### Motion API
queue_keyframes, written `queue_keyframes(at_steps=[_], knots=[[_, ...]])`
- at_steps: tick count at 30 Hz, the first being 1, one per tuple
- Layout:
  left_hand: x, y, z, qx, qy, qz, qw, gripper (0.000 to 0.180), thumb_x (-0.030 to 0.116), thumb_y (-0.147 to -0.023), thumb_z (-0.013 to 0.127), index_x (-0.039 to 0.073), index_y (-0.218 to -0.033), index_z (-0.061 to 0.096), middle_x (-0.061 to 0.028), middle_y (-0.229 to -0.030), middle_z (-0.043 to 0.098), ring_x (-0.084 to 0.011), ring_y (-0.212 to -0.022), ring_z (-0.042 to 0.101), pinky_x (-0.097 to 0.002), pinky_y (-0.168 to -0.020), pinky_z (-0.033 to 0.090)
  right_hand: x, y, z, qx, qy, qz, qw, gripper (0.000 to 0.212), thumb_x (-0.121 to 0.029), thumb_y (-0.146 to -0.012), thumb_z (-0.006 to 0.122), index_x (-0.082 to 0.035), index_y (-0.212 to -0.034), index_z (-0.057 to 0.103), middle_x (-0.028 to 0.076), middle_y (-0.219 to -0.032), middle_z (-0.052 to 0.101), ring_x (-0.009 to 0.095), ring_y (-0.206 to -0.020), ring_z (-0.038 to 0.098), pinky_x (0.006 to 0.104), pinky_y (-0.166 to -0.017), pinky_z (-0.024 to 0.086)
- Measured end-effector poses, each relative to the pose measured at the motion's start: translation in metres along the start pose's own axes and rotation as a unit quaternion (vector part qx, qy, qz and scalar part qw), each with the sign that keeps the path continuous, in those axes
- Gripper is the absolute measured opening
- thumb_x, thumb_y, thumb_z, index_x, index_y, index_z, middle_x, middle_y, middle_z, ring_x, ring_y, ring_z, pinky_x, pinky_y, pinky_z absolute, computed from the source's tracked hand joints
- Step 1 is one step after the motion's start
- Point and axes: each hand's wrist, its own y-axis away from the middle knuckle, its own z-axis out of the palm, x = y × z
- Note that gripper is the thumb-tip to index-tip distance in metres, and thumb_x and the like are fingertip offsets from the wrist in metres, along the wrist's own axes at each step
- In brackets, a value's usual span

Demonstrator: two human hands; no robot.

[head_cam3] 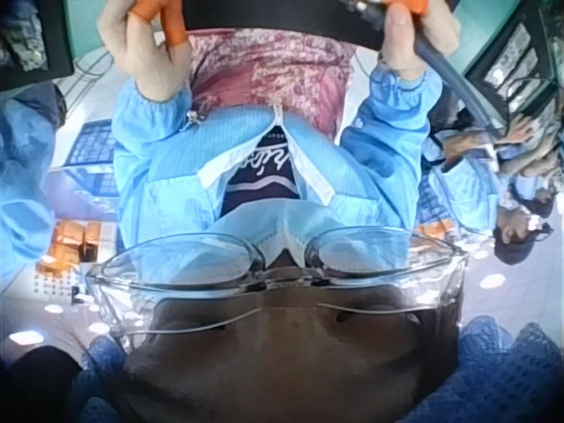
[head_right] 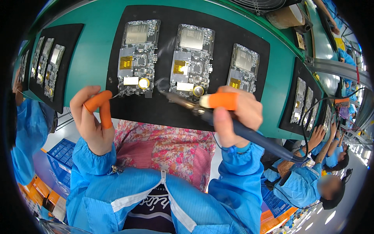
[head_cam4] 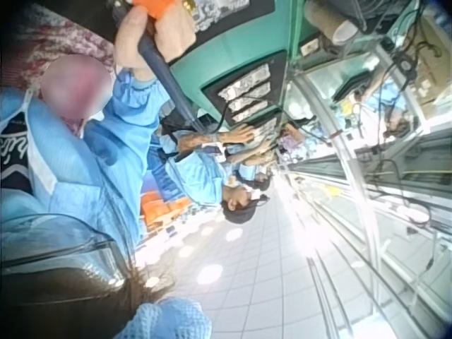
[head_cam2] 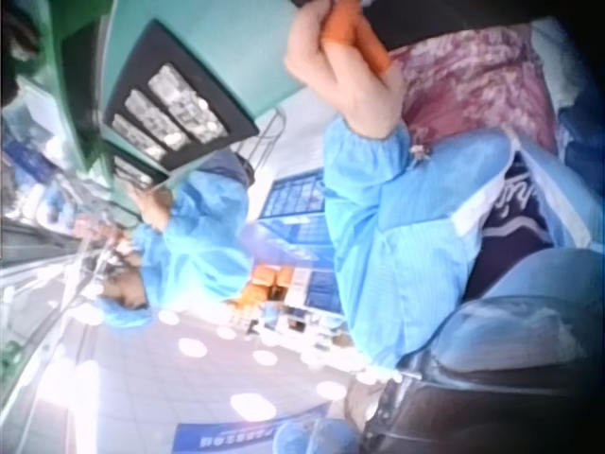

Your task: Soldering components onto electronic circuit boards at an assembly line.

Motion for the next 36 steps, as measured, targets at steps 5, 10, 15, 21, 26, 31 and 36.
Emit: queue_keyframes(at_steps=[5, 10, 15, 21, 26, 31, 36], knots=[[0.024, -0.003, 0.02, 0.082, 0.138, -0.082, 0.984, 0.027, -0.007, -0.056, 0.071, -0.001, -0.081, 0.06, -0.0116, -0.092, 0.054, -0.0237, -0.083, 0.053, -0.0281, -0.068, 0.045, 0.019, 0.029, -0.035, 0.114, -0.039, 0.154, 0.981, 0.035, -0.027, -0.074, 0.053, 0.008, -0.077, 0.058, 0.01, -0.068, 0.056, 0.014, -0.059, 0.05, 0.0248, -0.055, 0.038], [0.033, -0.012, 0.034, -0.049, 0.118, 0.071, 0.989, 0.027, -0.004, -0.055, 0.073, -0.001, -0.077, 0.058, -0.0111, -0.086, 0.054, -0.0241, -0.071, 0.056, -0.0295, -0.061, 0.047, 0.028, 0.04, -0.045, 0.111, -0.083, 0.165, 0.977, 0.034, -0.027, -0.075, 0.054, 0.007, -0.073, 0.057, 0.01, -0.069, 0.057, 0.014, -0.06, 0.05, 0.0253, -0.055, 0.037], [0.039, -0.006, 0.049, -0.072, 0.181, 0.057, 0.979, 0.026, -0.005, -0.054, 0.072, -0.002, -0.075, 0.056, -0.0108, -0.083, 0.054, -0.0229, -0.071, 0.056, -0.0289, -0.055, 0.046, 0.03, 0.04, -0.04, 0.105, -0.07, 0.13, 0.983, 0.031, -0.025, -0.073, 0.055, 0.006, -0.071, 0.057, 0.012, -0.065, 0.057, 0.018, -0.055, 0.052, 0.0262, -0.051, 0.039], [0.041, -0.004, 0.054, -0.087, 0.167, 0.062, 0.98, 0.025, -0.005, -0.054, 0.072, -0.002, -0.074, 0.056, -0.0106, -0.082, 0.054, -0.0229, -0.07, 0.056, -0.029, -0.055, 0.046, 0.031, 0.035, -0.047, 0.044, -0.081, 0.104, 0.99, 0.025, -0.021, -0.07, 0.054, 0.004, -0.07, 0.058, 0.012, -0.062, 0.055, 0.019, -0.051, 0.051, 0.0276, -0.048, 0.037], [0.043, -0.006, 0.056, -0.102, 0.155, 0.054, 0.981, 0.025, -0.005, -0.054, 0.072, -0.002, -0.073, 0.056, -0.0102, -0.082, 0.054, -0.0229, -0.07, 0.056, -0.0293, -0.056, 0.046, 0.027, 0.03, -0.044, 0.016, -0.049, 0.08, 0.995, 0.019, -0.014, -0.065, 0.055, 0.004, -0.07, 0.058, 0.013, -0.059, 0.054, 0.022, -0.048, 0.051, 0.0292, -0.046, 0.037], [0.044, -0.007, 0.056, -0.102, 0.148, 0.056, 0.982, 0.025, -0.005, -0.054, 0.072, -0.003, -0.073, 0.056, -0.0103, -0.082, 0.054, -0.0232, -0.07, 0.056, -0.0296, -0.056, 0.046, 0.032, 0.029, -0.046, -0.019, -0.056, 0.04, 0.997, 0.015, -0.009, -0.064, 0.054, 0.004, -0.069, 0.057, 0.013, -0.057, 0.053, 0.022, -0.043, 0.049, 0.0298, -0.043, 0.037], [0.047, -0.01, 0.059, -0.109, 0.148, 0.054, 0.981, 0.024, -0.005, -0.055, 0.072, -0.003, -0.072, 0.056, -0.0109, -0.082, 0.055, -0.024, -0.07, 0.056, -0.0304, -0.057, 0.046, 0.03, 0.025, -0.046, -0.036, -0.042, 0.032, 0.998, 0.015, -0.009, -0.065, 0.054, 0.005, -0.069, 0.057, 0.013, -0.056, 0.052, 0.022, -0.042, 0.049, 0.03, -0.042, 0.037]])
